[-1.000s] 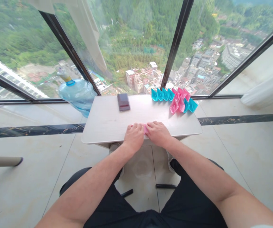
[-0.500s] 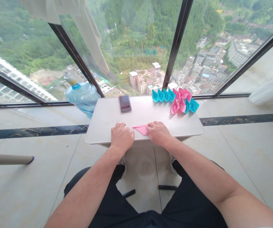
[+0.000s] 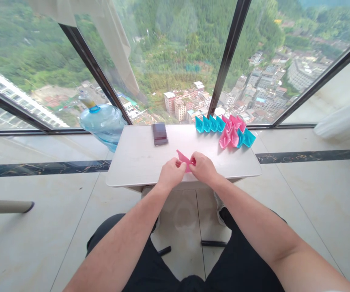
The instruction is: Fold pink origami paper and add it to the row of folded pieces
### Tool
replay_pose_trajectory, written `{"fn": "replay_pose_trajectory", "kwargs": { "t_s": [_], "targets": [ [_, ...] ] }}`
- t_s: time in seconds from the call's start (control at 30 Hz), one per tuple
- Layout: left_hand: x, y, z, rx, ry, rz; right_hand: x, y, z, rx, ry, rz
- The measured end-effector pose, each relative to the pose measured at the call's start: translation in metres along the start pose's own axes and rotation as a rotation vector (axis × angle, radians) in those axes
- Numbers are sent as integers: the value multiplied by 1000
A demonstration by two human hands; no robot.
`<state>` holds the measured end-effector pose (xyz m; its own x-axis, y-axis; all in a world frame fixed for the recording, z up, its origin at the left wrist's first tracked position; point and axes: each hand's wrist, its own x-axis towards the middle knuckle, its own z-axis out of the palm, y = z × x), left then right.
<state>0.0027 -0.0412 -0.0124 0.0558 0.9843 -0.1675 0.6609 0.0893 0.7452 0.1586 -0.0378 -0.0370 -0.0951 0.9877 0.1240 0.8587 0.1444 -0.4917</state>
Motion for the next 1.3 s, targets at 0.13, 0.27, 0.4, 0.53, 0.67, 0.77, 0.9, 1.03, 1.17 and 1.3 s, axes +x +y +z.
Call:
{"fn": "replay_pose_trajectory", "kwargs": {
  "t_s": [0.13, 0.27, 0.4, 0.53, 0.67, 0.77, 0.9, 1.03, 1.17, 1.3],
  "targets": [
    [6, -1, 6, -350, 95, -8, -2, -9, 0, 208, 157, -17],
    [7, 1, 9, -697, 62, -35, -5, -20, -4, 352, 171, -78],
    [6, 7, 5, -905, -26, -70, -6, -24, -10, 457, 146, -80],
    [5, 9, 1, -965, -93, -80, -6, -25, -15, 534, 140, -65],
    [5, 8, 2, -1005, -102, -62, -6, -26, -17, 597, 135, -59],
    [9, 6, 2, -1027, -30, -71, -4, -24, -18, 662, 120, -8],
    [16, 2, -3, -1000, 33, -72, 1, -18, -21, 822, 62, 94],
    [21, -1, -8, -985, -33, -74, 4, -13, -23, 838, 15, 159],
    [18, 0, -5, -870, -14, -33, 1, -12, -18, 664, 171, 52],
    [14, 3, 1, -812, -14, -38, -2, -13, -12, 457, 273, -69]
  ]
}}
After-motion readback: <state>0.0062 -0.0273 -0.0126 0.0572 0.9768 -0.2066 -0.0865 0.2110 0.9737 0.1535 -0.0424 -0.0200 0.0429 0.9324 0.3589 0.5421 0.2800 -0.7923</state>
